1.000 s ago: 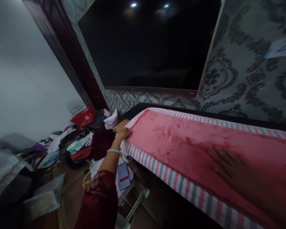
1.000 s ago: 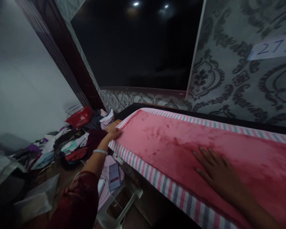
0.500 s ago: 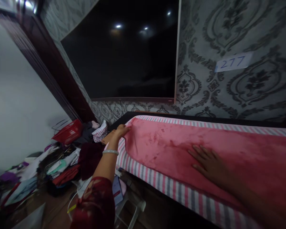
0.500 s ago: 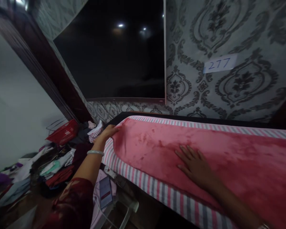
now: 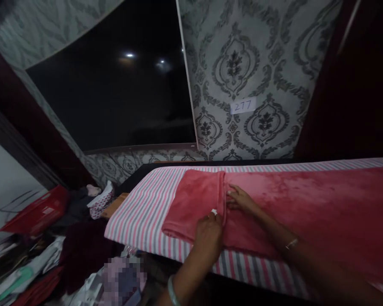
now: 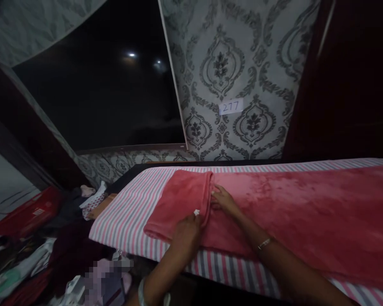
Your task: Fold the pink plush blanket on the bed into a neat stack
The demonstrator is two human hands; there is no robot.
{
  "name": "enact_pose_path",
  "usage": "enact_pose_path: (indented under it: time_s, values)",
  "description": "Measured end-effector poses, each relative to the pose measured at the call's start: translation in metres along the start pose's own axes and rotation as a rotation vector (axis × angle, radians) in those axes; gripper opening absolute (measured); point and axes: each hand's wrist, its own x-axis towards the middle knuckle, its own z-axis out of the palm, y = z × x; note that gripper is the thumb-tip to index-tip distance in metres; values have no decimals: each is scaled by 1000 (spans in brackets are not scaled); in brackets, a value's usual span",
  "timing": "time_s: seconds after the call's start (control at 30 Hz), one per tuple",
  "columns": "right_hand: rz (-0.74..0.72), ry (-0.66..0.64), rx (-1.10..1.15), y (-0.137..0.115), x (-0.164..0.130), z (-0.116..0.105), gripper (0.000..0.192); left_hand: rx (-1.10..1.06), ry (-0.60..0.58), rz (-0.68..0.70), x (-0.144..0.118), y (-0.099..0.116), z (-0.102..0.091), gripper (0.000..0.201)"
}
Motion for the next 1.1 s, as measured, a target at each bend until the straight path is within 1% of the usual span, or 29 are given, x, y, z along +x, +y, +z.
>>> enact_pose_path:
  time_s: [0.07,0.17,0.27,0.33,0.4,0.5,0.57,0.63,0.67,0.73,0.8,0.87,0.97,1.03,1.1]
  values:
    - [-5,36,-133,-10,7,7,62,-18,92,-9,-12,-3,6,43]
    - [-63,123,-353,-26,20,15,61,-100,236,-60,-25,-13,16,48]
    - [-118,184,-440,-37,36,19,60,-148,284,-126,-35,-22,30,47]
    - [-160,220,-497,-40,45,23,56,-158,318,-88,-37,-25,40,48]
    - [-194,249,-551,-40,52,28,44,-158,393,-13,-35,-26,47,49]
    - [-227,294,-599,-44,61,33,18,-170,521,76,-27,-25,46,53]
    - [-267,338,-605,-52,66,29,13,-192,579,105,-19,-21,37,58]
    - [-304,387,-606,-61,71,17,14,-213,621,131,-10,-13,29,63]
    - [-309,409,-611,-63,72,9,14,-216,623,151,-7,-7,26,64]
    - [-286,438,-630,-64,73,-8,11,-210,579,200,-2,6,26,62]
    - [-235,437,-651,-57,71,-24,6,-198,479,240,-1,21,34,56]
    - [-191,411,-661,-49,67,-33,12,-182,417,250,-4,31,45,48]
    - [-178,374,-662,-42,68,-34,21,-162,395,242,-10,36,58,48]
    - [-191,379,-664,-43,72,-31,21,-155,401,241,-12,35,61,53]
    - [-210,403,-660,-45,77,-29,16,-152,424,242,-12,33,62,56]
